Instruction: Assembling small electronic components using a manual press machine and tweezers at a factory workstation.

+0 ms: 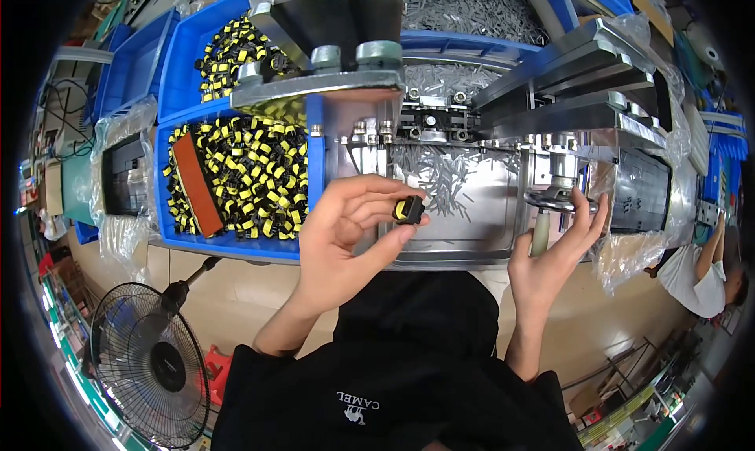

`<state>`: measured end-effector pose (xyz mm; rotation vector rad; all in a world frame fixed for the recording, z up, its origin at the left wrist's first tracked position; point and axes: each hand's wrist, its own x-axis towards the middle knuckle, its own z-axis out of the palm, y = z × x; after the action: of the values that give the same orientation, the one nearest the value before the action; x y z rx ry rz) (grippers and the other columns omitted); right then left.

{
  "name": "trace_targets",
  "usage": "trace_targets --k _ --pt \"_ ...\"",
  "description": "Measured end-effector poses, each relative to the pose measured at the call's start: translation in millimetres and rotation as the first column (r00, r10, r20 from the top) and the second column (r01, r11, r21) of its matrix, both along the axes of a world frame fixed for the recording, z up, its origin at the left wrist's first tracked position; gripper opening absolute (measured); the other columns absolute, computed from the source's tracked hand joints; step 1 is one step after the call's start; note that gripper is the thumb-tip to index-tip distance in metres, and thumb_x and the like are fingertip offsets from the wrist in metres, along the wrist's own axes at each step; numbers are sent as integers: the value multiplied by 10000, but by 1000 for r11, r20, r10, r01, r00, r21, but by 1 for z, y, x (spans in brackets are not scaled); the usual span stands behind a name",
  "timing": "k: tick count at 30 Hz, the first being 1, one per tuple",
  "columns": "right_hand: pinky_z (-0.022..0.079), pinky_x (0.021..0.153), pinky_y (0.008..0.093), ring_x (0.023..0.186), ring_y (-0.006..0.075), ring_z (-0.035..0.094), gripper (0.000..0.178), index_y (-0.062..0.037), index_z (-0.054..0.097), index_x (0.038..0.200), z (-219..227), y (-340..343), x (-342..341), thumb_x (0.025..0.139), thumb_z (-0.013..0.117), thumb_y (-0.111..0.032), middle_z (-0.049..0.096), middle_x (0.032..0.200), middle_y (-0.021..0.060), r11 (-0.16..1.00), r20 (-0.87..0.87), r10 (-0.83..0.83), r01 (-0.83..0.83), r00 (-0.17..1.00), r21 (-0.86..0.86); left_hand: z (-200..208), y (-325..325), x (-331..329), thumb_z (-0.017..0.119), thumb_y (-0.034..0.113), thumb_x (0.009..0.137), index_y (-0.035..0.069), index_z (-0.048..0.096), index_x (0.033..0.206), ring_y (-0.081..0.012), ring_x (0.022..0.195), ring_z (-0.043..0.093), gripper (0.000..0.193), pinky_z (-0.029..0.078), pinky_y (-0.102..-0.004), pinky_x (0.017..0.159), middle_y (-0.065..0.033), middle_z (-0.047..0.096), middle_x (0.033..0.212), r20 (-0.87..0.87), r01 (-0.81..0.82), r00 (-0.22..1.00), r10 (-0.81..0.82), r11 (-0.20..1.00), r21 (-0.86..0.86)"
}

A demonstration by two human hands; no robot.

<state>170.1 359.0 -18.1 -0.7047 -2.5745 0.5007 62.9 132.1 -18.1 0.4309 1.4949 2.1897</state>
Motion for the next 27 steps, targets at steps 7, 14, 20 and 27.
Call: trace_targets --k 7,14,20,27 --pt "412 1102 504 1376 396 459 463 18 533 1275 -1 2 15 824 635 26 446 1486 253 958 -291 233 -168 928 232 17 -1 -2 731 -123 834 -81 650 1201 -278 1072 697 379 565 -364 928 -226 680 1211 -337 -130 939 63 975 -180" --pt "524 941 481 1237 412 532 567 -54 582 1343 -35 -40 -7 793 717 -49 502 1435 203 842 107 539 -538 836 -43 26 -3 2 825 -63 754 -55 718 1135 -276 957 722 396 586 -334 813 -208 721 1096 -604 -206 797 9 944 -257" --pt "546 888 460 1142 395 567 556 -69 598 1350 -57 -40 -22 823 760 -135 559 1315 187 894 295 438 -445 850 -45 36 -10 7 872 -22 708 -35 745 1145 -243 866 706 455 576 -314 726 -173 714 1037 -633 -211 774 -18 935 -285" --pt "530 724 442 862 319 621 122 -43 656 986 -70 -36 -30 874 700 -57 637 924 111 883 221 470 -459 855 -102 39 -13 9 843 70 773 -66 728 1126 -251 864 674 396 534 -313 737 -203 703 1014 -657 -210 752 -49 928 -309"
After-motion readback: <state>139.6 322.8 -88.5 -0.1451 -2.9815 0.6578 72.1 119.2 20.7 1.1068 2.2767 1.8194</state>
